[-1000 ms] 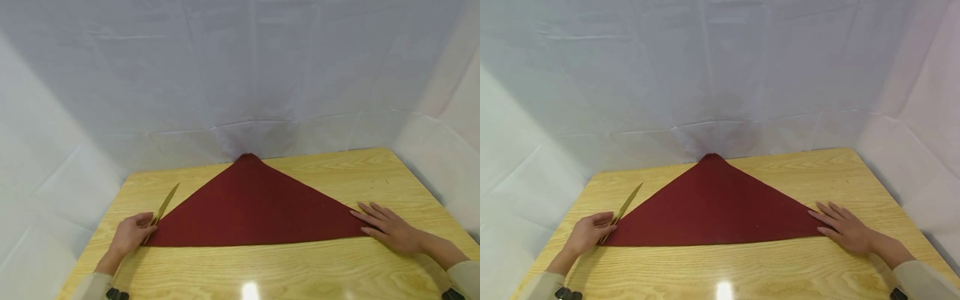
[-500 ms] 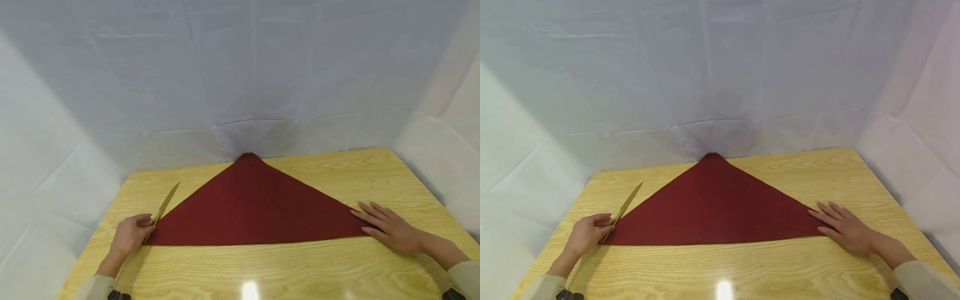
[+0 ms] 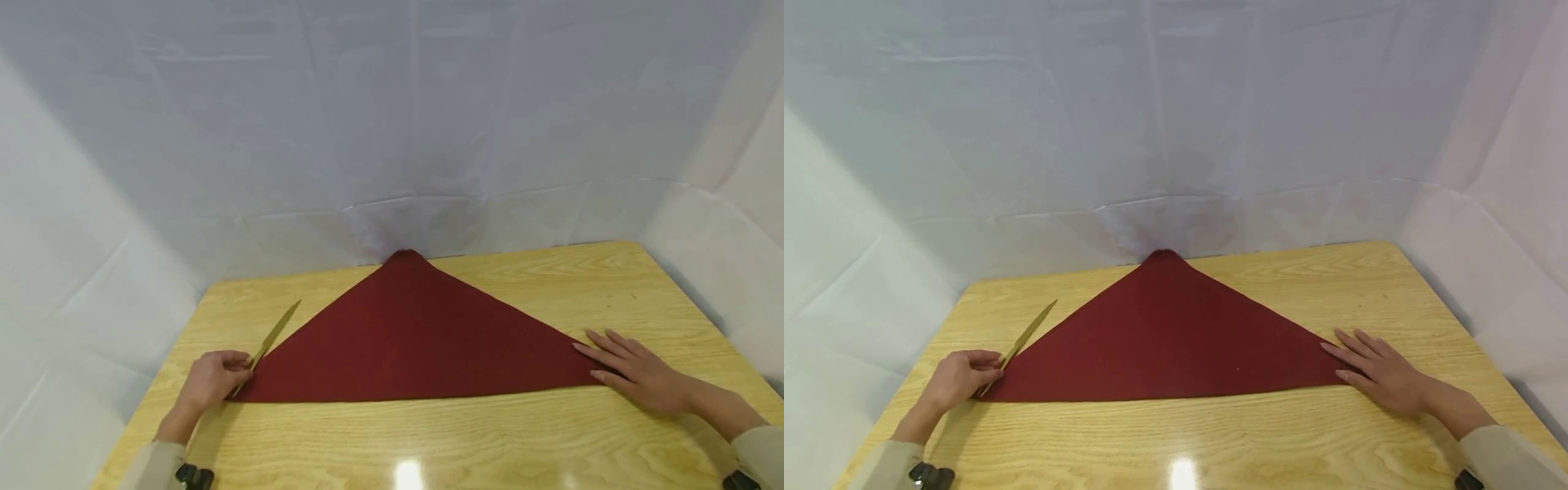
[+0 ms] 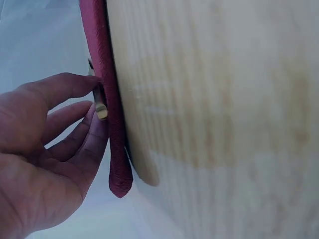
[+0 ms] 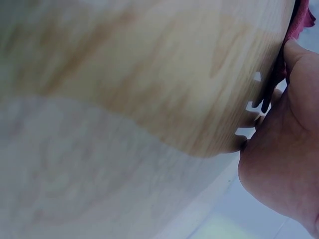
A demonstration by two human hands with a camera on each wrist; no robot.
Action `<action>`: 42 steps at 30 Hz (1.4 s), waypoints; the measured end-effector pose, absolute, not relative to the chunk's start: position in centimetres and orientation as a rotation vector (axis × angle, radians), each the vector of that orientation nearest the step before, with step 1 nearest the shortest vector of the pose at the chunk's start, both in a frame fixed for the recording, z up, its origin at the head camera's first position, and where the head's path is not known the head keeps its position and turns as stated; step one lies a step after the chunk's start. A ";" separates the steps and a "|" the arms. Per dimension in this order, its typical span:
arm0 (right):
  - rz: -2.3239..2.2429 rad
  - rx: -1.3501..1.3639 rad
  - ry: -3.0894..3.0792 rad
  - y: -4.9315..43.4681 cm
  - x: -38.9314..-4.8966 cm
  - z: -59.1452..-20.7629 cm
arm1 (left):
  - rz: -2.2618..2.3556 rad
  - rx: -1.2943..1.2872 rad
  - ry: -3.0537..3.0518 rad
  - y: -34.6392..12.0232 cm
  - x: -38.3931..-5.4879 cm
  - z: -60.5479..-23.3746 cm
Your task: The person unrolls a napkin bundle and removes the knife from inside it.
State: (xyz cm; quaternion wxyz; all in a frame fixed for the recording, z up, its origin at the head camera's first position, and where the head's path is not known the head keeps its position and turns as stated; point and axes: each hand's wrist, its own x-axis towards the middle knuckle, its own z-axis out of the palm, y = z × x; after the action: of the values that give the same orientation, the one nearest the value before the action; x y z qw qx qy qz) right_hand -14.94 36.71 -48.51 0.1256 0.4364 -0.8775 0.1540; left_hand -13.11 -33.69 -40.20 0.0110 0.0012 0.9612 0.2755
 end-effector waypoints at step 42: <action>0.369 1.252 -2.538 36.9 -15.4 -48.8 | 0.723 0.028 3.181 -33.8 -14.2 -40.4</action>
State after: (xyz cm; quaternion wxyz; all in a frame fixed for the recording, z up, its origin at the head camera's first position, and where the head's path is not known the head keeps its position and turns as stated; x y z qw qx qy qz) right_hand -15.39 36.85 -48.84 0.1433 0.4341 -0.8802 0.1279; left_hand -14.23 -33.77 -40.42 -0.0601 0.0086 0.9733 0.2211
